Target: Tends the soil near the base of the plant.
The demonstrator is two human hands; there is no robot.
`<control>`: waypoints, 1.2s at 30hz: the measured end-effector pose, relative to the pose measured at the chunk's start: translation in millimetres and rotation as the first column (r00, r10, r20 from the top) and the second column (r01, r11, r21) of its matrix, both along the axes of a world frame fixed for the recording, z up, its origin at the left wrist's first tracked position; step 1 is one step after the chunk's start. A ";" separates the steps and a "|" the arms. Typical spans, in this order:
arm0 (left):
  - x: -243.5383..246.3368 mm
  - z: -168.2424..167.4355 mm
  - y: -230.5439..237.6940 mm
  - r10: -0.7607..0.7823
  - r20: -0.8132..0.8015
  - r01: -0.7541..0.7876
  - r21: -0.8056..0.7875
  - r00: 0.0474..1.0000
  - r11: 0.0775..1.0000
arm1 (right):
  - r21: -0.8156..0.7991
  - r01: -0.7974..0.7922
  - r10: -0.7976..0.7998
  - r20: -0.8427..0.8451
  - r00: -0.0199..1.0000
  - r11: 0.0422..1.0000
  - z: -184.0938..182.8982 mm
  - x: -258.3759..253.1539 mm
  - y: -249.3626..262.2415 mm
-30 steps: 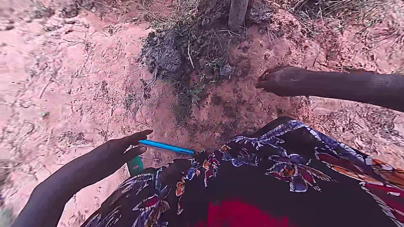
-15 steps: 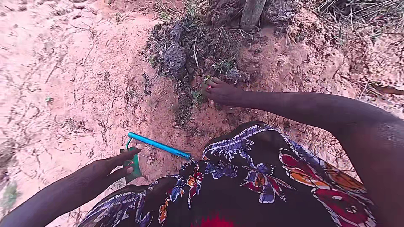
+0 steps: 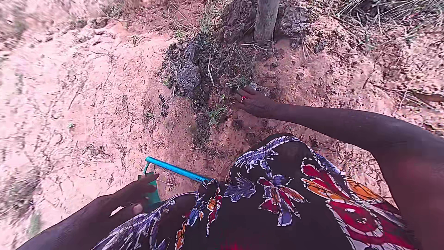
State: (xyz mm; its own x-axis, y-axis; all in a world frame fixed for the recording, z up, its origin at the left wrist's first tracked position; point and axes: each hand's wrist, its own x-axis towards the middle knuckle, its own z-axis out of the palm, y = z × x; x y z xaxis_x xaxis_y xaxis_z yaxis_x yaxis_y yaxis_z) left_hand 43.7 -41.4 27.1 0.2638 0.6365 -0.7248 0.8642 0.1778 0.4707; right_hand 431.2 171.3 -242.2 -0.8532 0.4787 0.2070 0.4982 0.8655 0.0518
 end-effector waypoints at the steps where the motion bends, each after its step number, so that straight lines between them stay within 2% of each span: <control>1: -4.7 -10.4 1.4 -0.016 0.011 0.016 0.057 1.000 0.998 | 0.003 0.007 -0.007 0.020 1.000 1.000 1.8 13.1 2.7; 3: -11.2 -34.7 2.3 -0.084 -0.065 0.094 0.178 0.994 0.980 | 0.012 0.005 -0.005 0.039 0.999 1.000 3.5 36.2 2.8; 6: 14.4 -58.9 28.0 -0.280 -0.215 0.326 0.222 0.936 0.919 | 0.051 0.042 -0.041 -0.035 0.999 0.998 4.7 66.3 6.0; 8: 48.1 -70.6 58.7 -0.383 -0.222 0.429 0.229 0.897 0.874 | 0.033 0.133 -0.130 -0.091 0.987 0.991 14.2 82.5 6.8; 12: 124.0 -107.4 119.1 -0.437 -0.177 0.471 0.373 0.882 0.800 | -0.140 0.274 -0.302 -0.260 0.917 0.952 38.9 107.5 16.3; 14: 159.7 -130.8 141.3 -0.409 -0.140 0.426 0.445 0.902 0.787 | -0.177 0.348 -0.385 -0.273 0.882 0.921 45.1 113.5 14.9; 16: 193.5 -152.5 160.9 -0.282 -0.045 0.269 0.473 0.958 0.839 | -0.204 0.413 -0.457 -0.287 0.842 0.888 47.5 115.5 10.5; 18: 223.0 -172.9 174.8 -0.163 0.032 0.114 0.577 0.986 0.809 | -0.195 0.447 -0.487 -0.301 0.820 0.873 42.9 113.4 4.2; 19: 238.7 -176.5 181.2 -0.140 -0.008 0.113 0.637 0.990 0.762 | -0.166 0.448 -0.478 -0.305 0.824 0.878 40.1 110.9 3.3; 20: 252.4 -181.1 187.7 -0.142 -0.085 0.161 0.703 0.986 0.693 | -0.148 0.449 -0.472 -0.303 0.828 0.881 38.3 107.3 2.3; 21: 265.6 -182.8 193.7 -0.136 -0.185 0.229 0.712 0.973 0.664 | -0.144 0.446 -0.469 -0.292 0.834 0.883 36.4 103.3 1.4; 23: 292.2 -177.1 204.4 -0.115 -0.357 0.305 0.542 0.927 0.783 | -0.167 0.436 -0.466 -0.271 0.842 0.884 32.7 96.6 -1.2; 25: 305.6 -182.1 215.3 -0.100 -0.439 0.289 0.387 0.893 0.876 | -0.158 0.429 -0.457 -0.275 0.846 0.889 24.0 89.6 -2.5; 28: 308.5 -185.8 219.3 -0.076 -0.407 0.237 0.363 0.910 0.901 | -0.093 0.398 -0.404 -0.356 0.843 0.913 16.3 85.3 -1.0; 30: 304.5 -181.7 214.1 -0.096 -0.381 0.249 0.375 0.919 0.893 | -0.104 0.410 -0.416 -0.397 0.818 0.906 21.6 86.4 -0.6; 33: 288.0 -185.7 209.2 -0.101 -0.346 0.245 0.405 0.933 0.881 | -0.224 0.501 -0.545 -0.440 0.714 0.836 35.8 94.7 2.7; 36: 271.3 -193.5 204.8 -0.052 -0.294 0.179 0.426 0.955 0.887 | -0.387 0.596 -0.707 -0.476 0.524 0.703 39.0 112.7 9.5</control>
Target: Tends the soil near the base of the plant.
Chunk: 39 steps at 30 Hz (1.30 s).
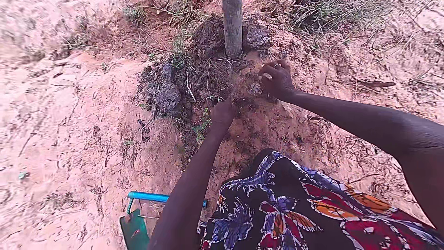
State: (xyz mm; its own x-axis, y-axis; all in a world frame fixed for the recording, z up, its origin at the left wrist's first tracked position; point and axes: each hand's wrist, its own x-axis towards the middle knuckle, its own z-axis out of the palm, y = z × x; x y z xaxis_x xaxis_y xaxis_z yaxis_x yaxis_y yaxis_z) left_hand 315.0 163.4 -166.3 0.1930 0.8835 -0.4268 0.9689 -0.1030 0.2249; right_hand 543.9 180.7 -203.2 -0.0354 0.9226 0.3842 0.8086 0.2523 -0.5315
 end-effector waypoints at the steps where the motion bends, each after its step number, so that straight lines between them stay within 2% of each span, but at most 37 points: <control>1: -5.4 -2.7 -5.8 0.022 0.025 -0.022 0.019 0.999 1.000 | -0.044 0.058 -0.060 -0.045 0.997 0.997 -0.2 6.0 1.2; 5: -16.1 -14.4 -32.9 0.107 0.149 -0.118 0.065 0.983 0.991 | -0.222 0.233 -0.257 -0.088 0.962 0.947 -4.0 27.7 -0.1; 8: -5.6 -19.7 -49.0 0.214 0.305 -0.251 0.090 0.928 0.964 | -0.244 0.277 -0.300 -0.064 0.952 0.929 -15.9 35.8 -8.8; 10: 6.5 -21.0 -71.4 0.223 0.456 -0.321 0.148 0.861 0.935 | -0.174 0.247 -0.258 -0.042 0.965 0.953 -20.2 34.4 -19.7; 12: 16.4 -25.8 -105.0 0.188 0.575 -0.361 0.202 0.796 0.910 | -0.045 0.127 -0.128 -0.009 0.992 0.991 -20.0 28.3 -33.1; 15: 13.9 -36.5 -136.1 0.246 0.681 -0.432 0.114 0.690 0.895 | 0.014 -0.093 0.092 0.049 0.995 0.996 -20.0 16.0 -47.4; 19: -2.7 -45.2 -121.1 0.263 0.760 -0.526 0.120 0.595 0.842 | -0.006 -0.186 0.186 0.036 0.982 0.982 -22.2 16.6 -52.6; 21: -11.0 -34.6 -100.5 0.334 0.775 -0.544 0.015 0.537 0.839 | 0.010 -0.162 0.162 0.039 0.986 0.987 -24.3 30.2 -50.7; 22: -15.6 -26.6 -88.0 0.384 0.742 -0.528 -0.048 0.549 0.848 | 0.005 -0.130 0.130 0.041 0.991 0.991 -25.5 39.4 -50.0; 23: -21.4 -20.9 -74.7 0.377 0.704 -0.496 -0.041 0.601 0.867 | -0.023 -0.079 0.080 0.036 0.996 0.997 -26.3 48.5 -49.6; 26: -36.3 -11.4 -34.0 0.178 0.636 -0.394 0.215 0.751 0.894 | -0.126 0.082 -0.078 0.039 0.996 0.989 -39.9 72.3 -50.3; 28: -35.4 -2.0 0.2 0.174 0.544 -0.373 0.279 0.821 0.885 | -0.208 0.151 -0.138 0.074 0.988 0.966 -49.2 80.5 -55.3; 31: -26.9 8.8 29.8 0.211 0.225 -0.266 0.253 0.951 0.930 | -0.247 0.191 -0.162 0.134 0.978 0.950 -55.1 78.1 -58.6; 33: -22.2 8.4 38.7 0.201 -0.017 -0.193 0.212 0.979 0.958 | -0.262 0.207 -0.169 0.157 0.973 0.943 -54.2 74.3 -57.2; 34: -22.2 7.4 40.0 0.187 -0.076 -0.169 0.193 0.979 0.967 | -0.275 0.209 -0.167 0.170 0.971 0.938 -52.6 72.8 -56.6; 36: -26.3 4.8 36.2 0.145 -0.120 -0.122 0.178 0.982 0.976 | -0.295 0.207 -0.153 0.196 0.969 0.933 -50.5 71.9 -56.2; 39: -43.3 -11.1 26.7 0.046 -0.042 -0.035 0.242 0.998 0.970 | -0.282 0.183 -0.120 0.224 0.967 0.942 -49.2 75.1 -56.9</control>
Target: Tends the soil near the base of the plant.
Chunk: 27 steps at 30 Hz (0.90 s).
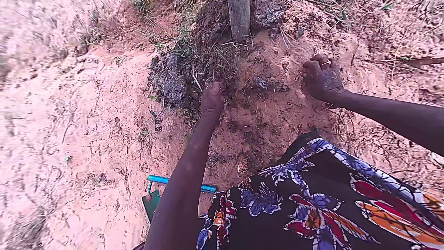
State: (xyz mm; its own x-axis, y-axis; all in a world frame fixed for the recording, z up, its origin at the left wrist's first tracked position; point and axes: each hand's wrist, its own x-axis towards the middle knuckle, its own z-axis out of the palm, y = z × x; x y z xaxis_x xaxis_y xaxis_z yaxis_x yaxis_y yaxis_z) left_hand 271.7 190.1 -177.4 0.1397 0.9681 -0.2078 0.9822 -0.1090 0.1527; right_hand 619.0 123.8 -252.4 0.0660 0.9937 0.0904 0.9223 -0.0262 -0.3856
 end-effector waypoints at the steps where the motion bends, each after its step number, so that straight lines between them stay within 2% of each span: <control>1: -5.7 -5.9 -2.8 -0.016 0.033 0.015 0.035 0.999 0.999 | 0.001 -0.015 0.015 0.009 1.000 1.000 1.1 0.7 -0.6; 4: -10.9 -5.0 -5.1 0.019 0.063 -0.020 0.023 0.998 1.000 | -0.027 -0.026 0.026 -0.002 1.000 0.999 5.0 0.1 -2.2; 8: -8.3 2.5 -3.4 0.136 0.184 -0.130 -0.045 0.973 0.991 | -0.055 -0.007 0.007 -0.005 1.000 0.998 6.3 -0.4 -1.8; 12: -9.6 1.3 -22.9 0.143 0.245 -0.141 -0.024 0.959 0.990 | -0.058 0.008 -0.012 -0.060 0.998 0.998 8.0 -2.9 1.1; 16: -4.4 -0.2 -48.8 0.218 0.376 -0.221 -0.035 0.901 0.975 | -0.054 0.001 -0.006 -0.092 0.996 0.999 11.5 0.0 -0.4; 19: -3.3 -6.3 -67.3 0.183 0.412 -0.186 -0.032 0.892 0.982 | -0.031 -0.028 0.025 -0.108 0.994 0.999 10.0 1.9 -2.0; 21: -9.1 -8.8 -63.8 0.182 0.389 -0.186 -0.027 0.903 0.982 | -0.055 -0.019 0.013 -0.106 0.994 0.998 11.9 1.2 -0.7; 24: -15.9 3.9 -30.3 0.027 0.223 -0.048 0.086 0.974 0.995 | -0.089 -0.024 0.016 -0.096 0.995 0.996 15.0 2.4 -1.9; 27: -8.4 55.0 15.1 -0.055 0.110 0.031 0.211 0.992 0.977 | -0.095 -0.030 0.022 -0.081 0.996 0.995 18.7 1.3 0.3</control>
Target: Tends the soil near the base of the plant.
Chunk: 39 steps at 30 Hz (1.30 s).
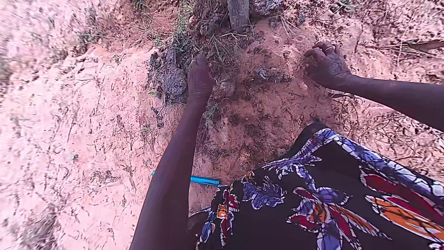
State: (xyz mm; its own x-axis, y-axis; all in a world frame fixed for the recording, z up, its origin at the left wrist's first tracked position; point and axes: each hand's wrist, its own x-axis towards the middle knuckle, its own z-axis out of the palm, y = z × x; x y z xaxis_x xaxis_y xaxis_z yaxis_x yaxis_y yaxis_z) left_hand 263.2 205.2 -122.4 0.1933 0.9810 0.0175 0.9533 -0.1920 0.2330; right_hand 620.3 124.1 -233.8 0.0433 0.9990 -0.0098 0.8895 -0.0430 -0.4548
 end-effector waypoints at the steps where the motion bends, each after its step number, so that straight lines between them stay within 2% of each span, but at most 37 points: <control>1: 3.5 20.3 11.6 -0.016 0.025 0.014 0.046 1.000 0.999 | 0.003 0.001 -0.001 0.001 1.000 1.000 -0.4 0.4 0.0; 3: 4.6 47.8 25.4 -0.101 0.132 0.082 0.142 0.986 0.986 | 0.001 0.010 -0.010 -0.003 1.000 1.000 -1.5 -0.2 -0.5; 5: 2.6 51.6 27.3 -0.100 0.252 0.074 0.113 0.963 0.991 | 0.017 0.044 -0.043 -0.024 0.999 0.999 0.3 -3.1 -0.5; 7: -0.9 32.5 18.8 0.014 0.350 0.003 -0.048 0.936 0.999 | 0.117 0.049 -0.045 -0.036 0.998 0.992 10.0 -12.1 -3.6; 8: -4.4 15.4 13.4 0.078 0.385 -0.037 -0.113 0.920 0.993 | 0.229 -0.007 0.008 -0.005 1.000 0.973 15.9 -19.5 -4.6; 10: -13.3 -21.3 4.9 0.205 0.467 -0.108 -0.227 0.860 0.968 | 0.473 -0.251 0.221 0.118 0.968 0.845 25.0 -41.8 1.3; 11: -15.6 -34.7 -0.4 0.303 0.543 -0.151 -0.307 0.783 0.940 | 0.521 -0.399 0.363 0.176 0.915 0.755 29.3 -59.4 7.5; 12: -15.7 -44.8 -5.9 0.401 0.632 -0.182 -0.383 0.664 0.906 | 0.516 -0.536 0.500 0.222 0.837 0.668 33.3 -81.5 14.0; 14: -13.2 -50.5 -15.4 0.568 0.723 -0.191 -0.540 0.393 0.820 | 0.401 -0.730 0.700 0.252 0.668 0.553 37.0 -132.3 25.3; 16: -11.3 -46.9 -18.8 0.659 0.721 -0.201 -0.628 0.215 0.752 | 0.190 -0.820 0.787 0.230 0.572 0.540 37.3 -175.3 36.4; 18: -8.7 -42.9 -16.7 0.713 0.686 -0.254 -0.671 0.143 0.696 | -0.019 -0.825 0.805 0.231 0.547 0.565 38.9 -197.1 45.8; 19: -9.2 -42.1 -14.6 0.734 0.661 -0.280 -0.682 0.157 0.675 | -0.030 -0.825 0.800 0.268 0.537 0.564 37.9 -198.7 48.1; 21: -11.2 -45.5 -10.3 0.736 0.626 -0.341 -0.653 0.257 0.676 | 0.105 -0.845 0.779 0.342 0.526 0.524 33.6 -184.7 48.4; 23: -14.1 -55.0 -5.7 0.727 0.570 -0.368 -0.628 0.382 0.686 | 0.234 -0.811 0.745 0.322 0.584 0.535 31.0 -160.7 44.3; 25: -16.3 -65.9 -3.0 0.738 0.473 -0.391 -0.638 0.481 0.664 | 0.391 -0.675 0.677 0.158 0.719 0.626 30.9 -137.1 39.0; 27: -16.2 -72.0 0.9 0.706 0.415 -0.389 -0.620 0.574 0.681 | 0.473 -0.401 0.511 -0.127 0.850 0.785 42.2 -119.5 39.7; 28: -12.8 -74.4 4.9 0.656 0.400 -0.368 -0.590 0.641 0.719 | 0.458 -0.230 0.391 -0.296 0.871 0.859 53.5 -109.8 43.3; 30: -6.9 -71.3 9.5 0.558 0.296 -0.350 -0.535 0.775 0.769 | 0.339 0.087 0.133 -0.574 0.808 0.937 70.3 -95.6 54.7; 33: 1.2 -62.2 17.5 0.521 0.166 -0.341 -0.586 0.837 0.735 | 0.072 0.349 -0.161 -0.789 0.593 0.935 87.2 -75.0 73.3; 36: 14.1 -49.7 20.8 0.510 0.080 -0.356 -0.624 0.856 0.695 | -0.003 0.404 -0.206 -0.864 0.459 0.915 105.1 -62.8 86.2; 37: 15.3 -48.4 21.1 0.503 0.064 -0.356 -0.629 0.862 0.691 | 0.013 0.398 -0.182 -0.875 0.449 0.917 112.7 -62.1 90.6; 39: 15.6 -48.5 21.8 0.485 0.043 -0.358 -0.618 0.874 0.700 | 0.105 0.376 -0.103 -0.864 0.493 0.921 128.2 -63.5 102.2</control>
